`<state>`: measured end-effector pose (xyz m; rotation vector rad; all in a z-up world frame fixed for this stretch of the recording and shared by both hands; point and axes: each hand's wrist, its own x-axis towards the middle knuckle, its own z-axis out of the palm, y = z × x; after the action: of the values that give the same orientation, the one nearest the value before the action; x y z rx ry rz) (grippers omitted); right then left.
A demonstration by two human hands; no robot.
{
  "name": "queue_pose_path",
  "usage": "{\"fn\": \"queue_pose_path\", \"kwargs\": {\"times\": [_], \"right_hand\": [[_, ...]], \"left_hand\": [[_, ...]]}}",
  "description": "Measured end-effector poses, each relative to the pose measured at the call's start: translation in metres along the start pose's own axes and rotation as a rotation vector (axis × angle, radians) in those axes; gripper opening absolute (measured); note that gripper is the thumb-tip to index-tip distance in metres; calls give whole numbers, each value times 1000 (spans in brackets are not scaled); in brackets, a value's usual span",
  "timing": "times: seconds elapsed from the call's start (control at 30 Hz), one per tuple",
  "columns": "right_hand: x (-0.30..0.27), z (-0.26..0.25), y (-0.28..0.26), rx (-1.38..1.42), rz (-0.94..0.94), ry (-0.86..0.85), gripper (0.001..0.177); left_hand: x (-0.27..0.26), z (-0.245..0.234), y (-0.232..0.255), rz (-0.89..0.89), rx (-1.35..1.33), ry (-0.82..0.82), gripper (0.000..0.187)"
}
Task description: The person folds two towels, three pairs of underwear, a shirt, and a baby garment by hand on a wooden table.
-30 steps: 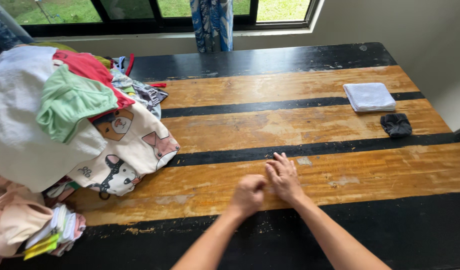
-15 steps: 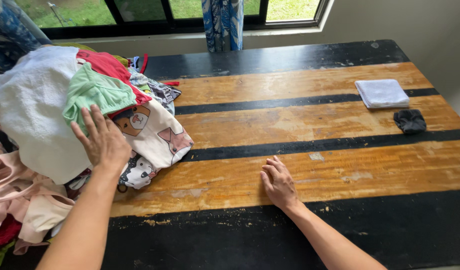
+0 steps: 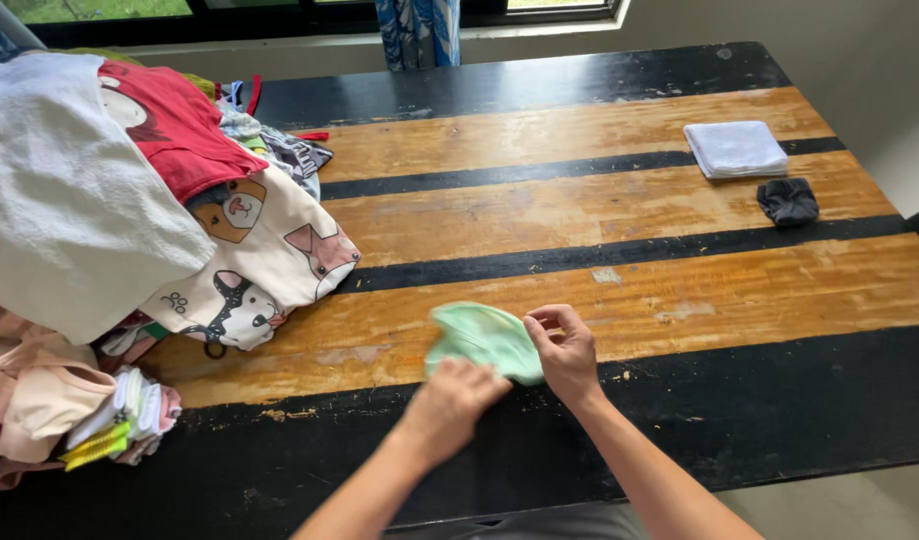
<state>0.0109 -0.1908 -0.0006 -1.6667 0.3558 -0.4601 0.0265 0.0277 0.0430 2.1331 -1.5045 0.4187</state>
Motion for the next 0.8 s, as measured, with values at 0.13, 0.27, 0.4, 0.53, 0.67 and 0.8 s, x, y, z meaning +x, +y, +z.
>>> {"fn": "queue_pose_path", "kwargs": {"times": [0.13,0.27,0.4,0.53,0.67,0.8], "right_hand": [[-26,-23,-28,-269,-356,-128,14],[-60,-21,-36,-558,-590,-531,15],[-76,-18,-32,-605,-640,-539,10],[-86,-23,-26,-595,-476,-220,14],[-86,-32,-31,-871,-88,-4,47],[-85,-36,-30,-1004,71,-118,30]], "left_hand": [[-28,15,26,-146,-173,-65,35],[-47,1,1,-307,126,95,29],[-55,-3,-12,-605,42,225,40],[-57,10,-8,-747,-106,196,28],[-46,19,0,-745,-150,124,34],[-41,23,7,-771,-85,97,44]]}}
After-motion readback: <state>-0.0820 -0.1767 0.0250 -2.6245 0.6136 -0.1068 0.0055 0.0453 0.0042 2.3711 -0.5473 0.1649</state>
